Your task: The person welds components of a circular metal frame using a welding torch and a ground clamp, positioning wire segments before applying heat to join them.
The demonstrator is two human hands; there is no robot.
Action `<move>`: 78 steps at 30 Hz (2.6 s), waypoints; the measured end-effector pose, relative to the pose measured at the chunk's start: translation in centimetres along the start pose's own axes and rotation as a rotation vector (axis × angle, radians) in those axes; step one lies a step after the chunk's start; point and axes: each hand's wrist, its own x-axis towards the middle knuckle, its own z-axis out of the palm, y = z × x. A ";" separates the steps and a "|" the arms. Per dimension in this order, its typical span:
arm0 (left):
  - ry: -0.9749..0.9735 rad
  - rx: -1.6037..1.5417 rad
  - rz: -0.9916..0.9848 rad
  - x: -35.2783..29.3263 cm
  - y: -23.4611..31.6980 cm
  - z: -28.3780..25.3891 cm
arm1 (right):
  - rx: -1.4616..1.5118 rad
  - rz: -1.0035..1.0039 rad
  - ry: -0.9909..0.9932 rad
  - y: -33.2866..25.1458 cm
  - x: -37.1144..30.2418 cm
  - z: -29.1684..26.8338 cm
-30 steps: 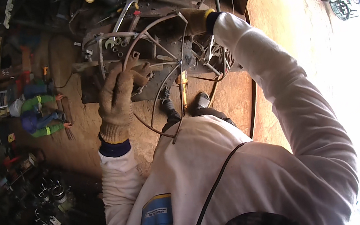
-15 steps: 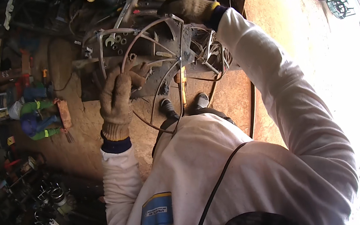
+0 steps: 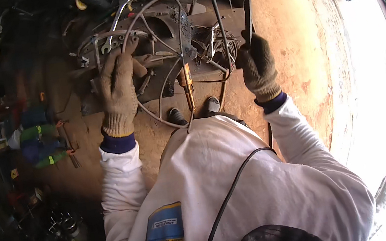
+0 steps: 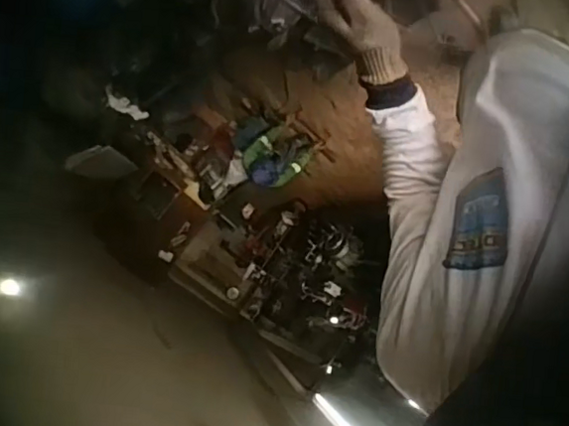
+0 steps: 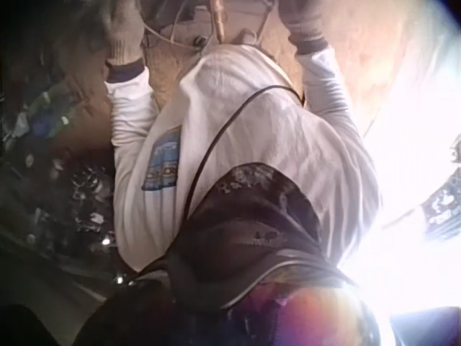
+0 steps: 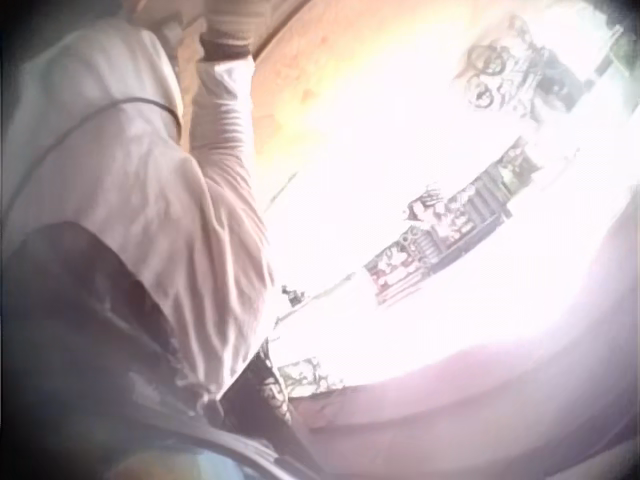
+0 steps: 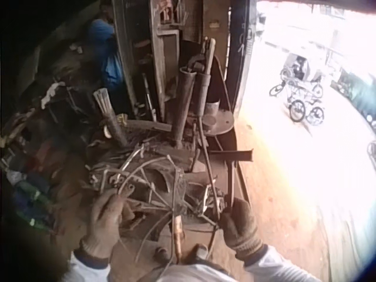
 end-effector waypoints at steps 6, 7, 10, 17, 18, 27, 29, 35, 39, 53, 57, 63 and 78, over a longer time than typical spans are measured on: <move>-0.126 0.145 0.094 2.9 1.4 1.6 | -0.019 0.444 -0.012 -3.0 -6.6 1.5; -0.132 0.151 0.048 3.2 1.7 2.2 | -0.119 0.453 -0.048 -2.4 -7.8 1.6; -0.107 0.203 -0.077 3.0 3.2 3.8 | -0.093 0.723 -0.110 -2.5 -10.0 2.3; -0.083 0.286 0.022 3.1 2.7 4.1 | -0.466 0.214 -0.141 0.3 -11.5 5.4; -0.091 0.267 0.026 3.5 2.7 4.2 | -0.523 0.083 -0.155 0.9 -10.8 5.7; -0.038 0.308 -0.042 3.9 2.4 4.9 | -0.572 0.125 -0.284 2.8 -9.0 6.1; -0.046 0.476 0.075 3.7 2.3 4.9 | -0.553 0.175 -0.287 2.7 -8.7 6.1; -0.093 0.675 0.244 3.9 1.9 5.5 | -0.487 0.228 -0.334 3.2 -7.7 5.5; -0.111 0.743 0.298 4.5 1.9 5.3 | -0.477 0.147 -0.249 3.3 -7.7 5.5; -0.123 0.745 0.303 5.3 2.1 4.9 | -0.524 0.261 -0.350 2.6 -7.2 5.2; -0.092 0.580 0.235 5.5 1.2 4.3 | -0.493 0.234 -0.310 2.6 -7.4 5.3; -0.107 0.725 0.293 5.4 1.5 4.4 | -0.561 0.160 -0.239 2.0 -7.5 5.3; -0.008 0.320 -0.056 5.5 2.4 4.6 | -0.538 0.316 -0.245 1.5 -6.2 4.8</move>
